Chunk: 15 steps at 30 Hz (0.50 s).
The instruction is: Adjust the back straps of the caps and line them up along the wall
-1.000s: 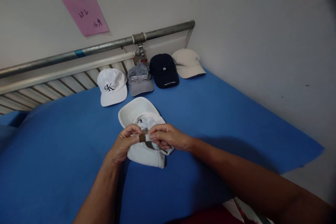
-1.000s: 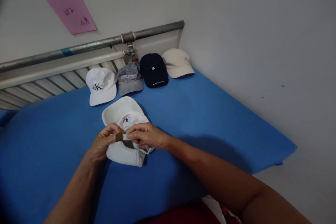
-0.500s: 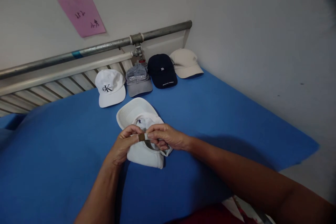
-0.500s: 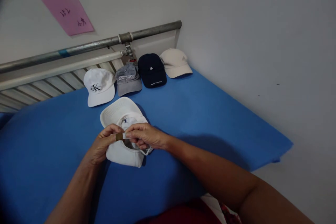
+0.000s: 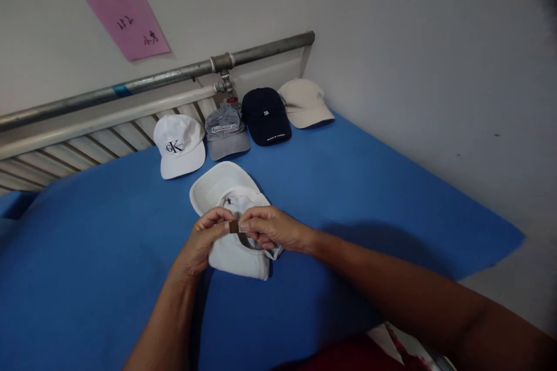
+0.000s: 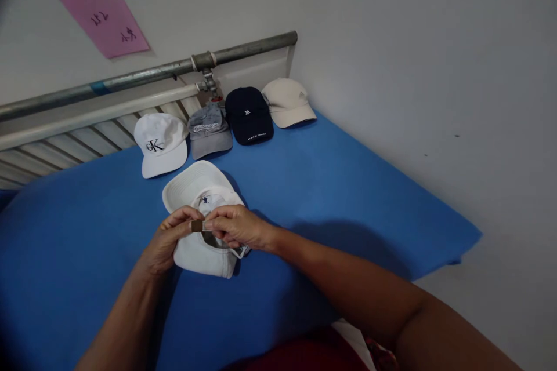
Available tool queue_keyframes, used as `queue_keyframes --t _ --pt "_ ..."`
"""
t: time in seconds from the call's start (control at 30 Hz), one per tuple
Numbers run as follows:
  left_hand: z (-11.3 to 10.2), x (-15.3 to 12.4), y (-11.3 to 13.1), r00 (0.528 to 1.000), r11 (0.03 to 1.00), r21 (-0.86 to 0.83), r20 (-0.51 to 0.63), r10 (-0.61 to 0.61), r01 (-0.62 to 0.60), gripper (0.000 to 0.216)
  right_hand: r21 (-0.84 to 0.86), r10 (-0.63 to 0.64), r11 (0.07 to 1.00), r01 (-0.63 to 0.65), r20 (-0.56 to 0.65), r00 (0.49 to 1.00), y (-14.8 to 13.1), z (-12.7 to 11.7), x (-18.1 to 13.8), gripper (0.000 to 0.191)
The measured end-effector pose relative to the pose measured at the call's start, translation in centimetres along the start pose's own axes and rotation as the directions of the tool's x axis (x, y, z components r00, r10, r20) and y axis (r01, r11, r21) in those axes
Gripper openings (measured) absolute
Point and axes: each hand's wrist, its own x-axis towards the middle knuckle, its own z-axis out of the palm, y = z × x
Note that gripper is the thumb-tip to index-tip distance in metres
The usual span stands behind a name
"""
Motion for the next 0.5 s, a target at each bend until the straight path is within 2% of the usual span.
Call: queue_keyframes --t 0.23,0.5 --pt "0.1 0.1 0.0 0.999 0.998 0.059 -0.039 -0.005 0.007 0.025 0.021 -0.015 1.0 0.016 -0.04 0.999 0.2 0.1 0.0 0.007" --pt "0.0 0.0 0.0 1.0 1.0 0.02 -0.018 0.008 -0.008 0.026 -0.109 -0.021 0.994 0.015 -0.048 0.999 0.1 -0.8 0.2 0.002"
